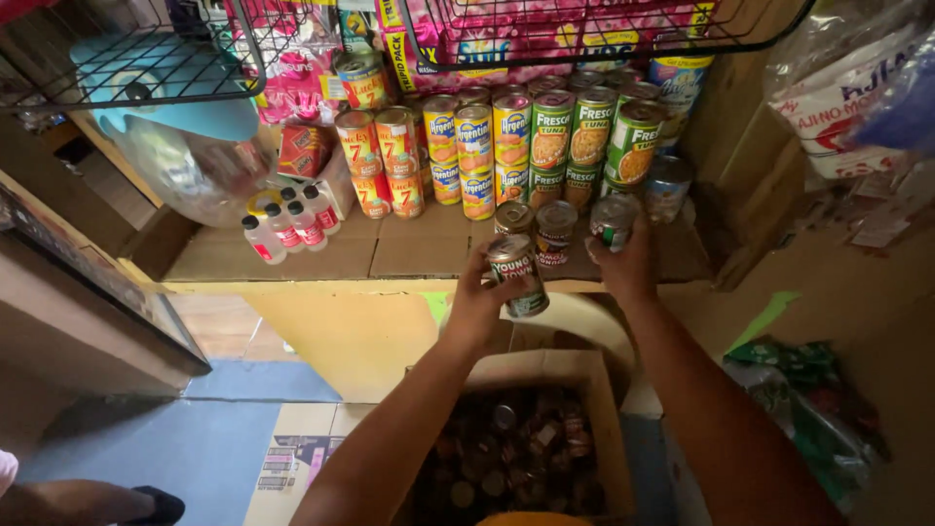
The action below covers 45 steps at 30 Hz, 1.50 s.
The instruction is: The recorder is taking canned goods out of a cardboard box and arranging them neatly on store shelves.
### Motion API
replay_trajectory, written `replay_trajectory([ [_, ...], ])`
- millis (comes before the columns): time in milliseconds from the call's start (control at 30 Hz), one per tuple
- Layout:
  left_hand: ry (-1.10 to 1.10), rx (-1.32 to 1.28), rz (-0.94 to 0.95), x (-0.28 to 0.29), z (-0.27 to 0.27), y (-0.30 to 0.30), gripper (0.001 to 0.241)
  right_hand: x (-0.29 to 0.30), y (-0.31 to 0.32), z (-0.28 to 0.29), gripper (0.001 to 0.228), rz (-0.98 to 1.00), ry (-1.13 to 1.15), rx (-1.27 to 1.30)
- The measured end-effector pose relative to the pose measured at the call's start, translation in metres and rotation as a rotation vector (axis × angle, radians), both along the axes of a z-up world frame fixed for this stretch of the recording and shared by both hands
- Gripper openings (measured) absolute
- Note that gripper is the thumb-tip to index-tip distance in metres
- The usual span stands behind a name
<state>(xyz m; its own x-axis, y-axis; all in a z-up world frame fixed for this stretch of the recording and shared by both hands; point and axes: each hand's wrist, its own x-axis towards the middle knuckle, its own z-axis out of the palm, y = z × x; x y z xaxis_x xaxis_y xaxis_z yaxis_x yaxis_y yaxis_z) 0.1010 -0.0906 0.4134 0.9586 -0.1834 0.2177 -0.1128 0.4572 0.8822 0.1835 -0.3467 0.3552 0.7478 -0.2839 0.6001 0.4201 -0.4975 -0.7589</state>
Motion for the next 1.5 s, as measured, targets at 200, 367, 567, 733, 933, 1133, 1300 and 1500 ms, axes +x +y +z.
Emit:
replay_trajectory([
  [200,-0.003,0.160,0.054,0.018,-0.013,0.010,0.081,-0.050,0.023,0.045,0.104,-0.171,-0.137,-0.190],
  [367,0.075,0.006,-0.046,0.009,0.002,0.005,0.079,-0.096,0.052,0.024,0.087,0.143,-0.092,-0.016],
  [567,-0.087,0.142,-0.031,0.031,-0.012,-0.013,0.076,-0.097,0.074,0.037,0.080,0.642,0.085,0.195],
  [733,-0.142,0.451,0.223,0.101,-0.062,0.000,0.034,-0.083,0.051,0.010,0.068,0.576,0.314,0.500],
  [933,-0.614,0.486,0.347,0.142,-0.077,-0.003,0.085,-0.078,0.036,-0.007,0.058,0.651,0.315,0.743],
  [1133,-0.414,0.152,-0.098,0.122,-0.058,0.017,0.084,-0.092,0.053,0.037,0.063,0.891,0.275,1.078],
  [1300,-0.330,0.853,0.556,0.104,-0.022,0.075,0.094,-0.089,0.071,0.063,0.060,0.977,0.286,0.986],
  [1500,-0.109,0.410,0.068,0.145,-0.066,0.127,0.100,-0.030,0.078,0.017,0.042,1.026,0.367,1.148],
])
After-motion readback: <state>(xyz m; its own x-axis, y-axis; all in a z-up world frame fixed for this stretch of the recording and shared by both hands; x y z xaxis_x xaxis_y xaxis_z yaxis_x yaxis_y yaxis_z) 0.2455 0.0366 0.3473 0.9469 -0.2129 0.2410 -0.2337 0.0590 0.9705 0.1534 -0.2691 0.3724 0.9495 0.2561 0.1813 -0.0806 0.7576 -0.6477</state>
